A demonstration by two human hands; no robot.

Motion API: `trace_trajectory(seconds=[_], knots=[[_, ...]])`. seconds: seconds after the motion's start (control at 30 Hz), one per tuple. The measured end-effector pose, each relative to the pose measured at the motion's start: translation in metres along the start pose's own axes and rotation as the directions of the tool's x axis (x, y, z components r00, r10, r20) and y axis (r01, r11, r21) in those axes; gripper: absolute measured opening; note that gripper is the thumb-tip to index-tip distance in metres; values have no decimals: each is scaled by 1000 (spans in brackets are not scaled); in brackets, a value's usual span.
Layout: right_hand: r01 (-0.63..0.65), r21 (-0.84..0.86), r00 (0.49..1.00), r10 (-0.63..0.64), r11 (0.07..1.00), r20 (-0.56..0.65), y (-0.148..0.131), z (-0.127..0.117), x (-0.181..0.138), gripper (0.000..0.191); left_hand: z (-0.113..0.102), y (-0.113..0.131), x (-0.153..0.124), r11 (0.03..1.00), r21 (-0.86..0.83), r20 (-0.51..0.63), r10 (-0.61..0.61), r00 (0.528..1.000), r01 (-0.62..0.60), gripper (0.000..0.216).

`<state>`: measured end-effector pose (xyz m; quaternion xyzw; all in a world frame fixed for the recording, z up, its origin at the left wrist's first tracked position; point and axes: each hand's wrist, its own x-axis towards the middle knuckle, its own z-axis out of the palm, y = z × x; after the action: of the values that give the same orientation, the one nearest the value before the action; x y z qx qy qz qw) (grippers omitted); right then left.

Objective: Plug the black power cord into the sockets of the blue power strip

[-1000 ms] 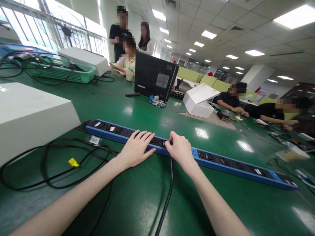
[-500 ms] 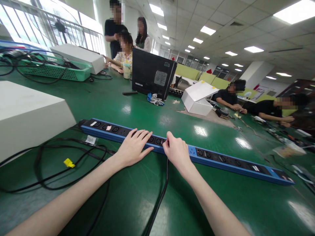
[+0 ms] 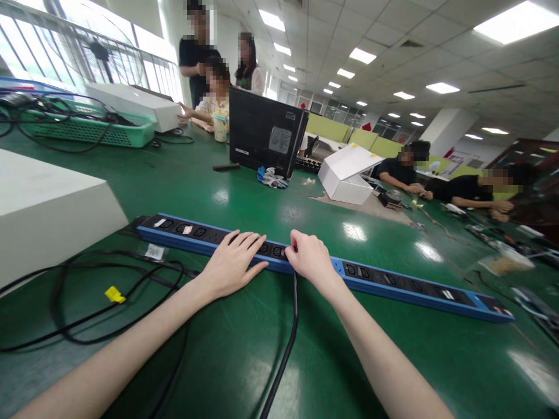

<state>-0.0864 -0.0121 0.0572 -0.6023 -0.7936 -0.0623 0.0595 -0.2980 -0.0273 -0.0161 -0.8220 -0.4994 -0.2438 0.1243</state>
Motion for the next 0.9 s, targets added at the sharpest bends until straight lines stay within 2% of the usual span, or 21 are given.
trace_trajectory(seconds=[0.17,0.3,0.37,0.47,0.57,0.63,0.73,0.83,0.9], knots=[[-19,15,997,20,1000,-78,-3,5,-8,18,0,0,0,1000,-19,-20,6,1000,-6,63],[18,132,998,-9,991,-66,7,4,3,8,-1,0,-1,1000,-12,-25,-1,1000,1,62],[30,280,999,-32,959,0,18,1,13,8,-2,0,-1,1000,-14,-30,-1,1000,0,61],[-25,575,972,-115,817,205,36,-4,21,17,-3,1,-1,1000,-20,-24,-6,1000,6,61],[-81,708,945,-172,701,278,47,-9,16,30,-4,2,-2,1000,-26,-14,-17,1000,16,61],[-77,693,950,-157,717,268,48,-13,9,31,-3,3,-2,999,-27,-12,-18,1000,18,61],[-31,572,962,-130,819,239,40,-17,0,26,-2,4,-1,1000,-16,-9,-21,1000,21,63],[31,349,989,-81,937,127,27,-17,-6,22,-2,7,0,1000,10,9,-25,1000,25,64],[32,183,998,-41,983,45,18,-15,-9,21,-3,11,0,999,25,27,-20,999,20,67]])
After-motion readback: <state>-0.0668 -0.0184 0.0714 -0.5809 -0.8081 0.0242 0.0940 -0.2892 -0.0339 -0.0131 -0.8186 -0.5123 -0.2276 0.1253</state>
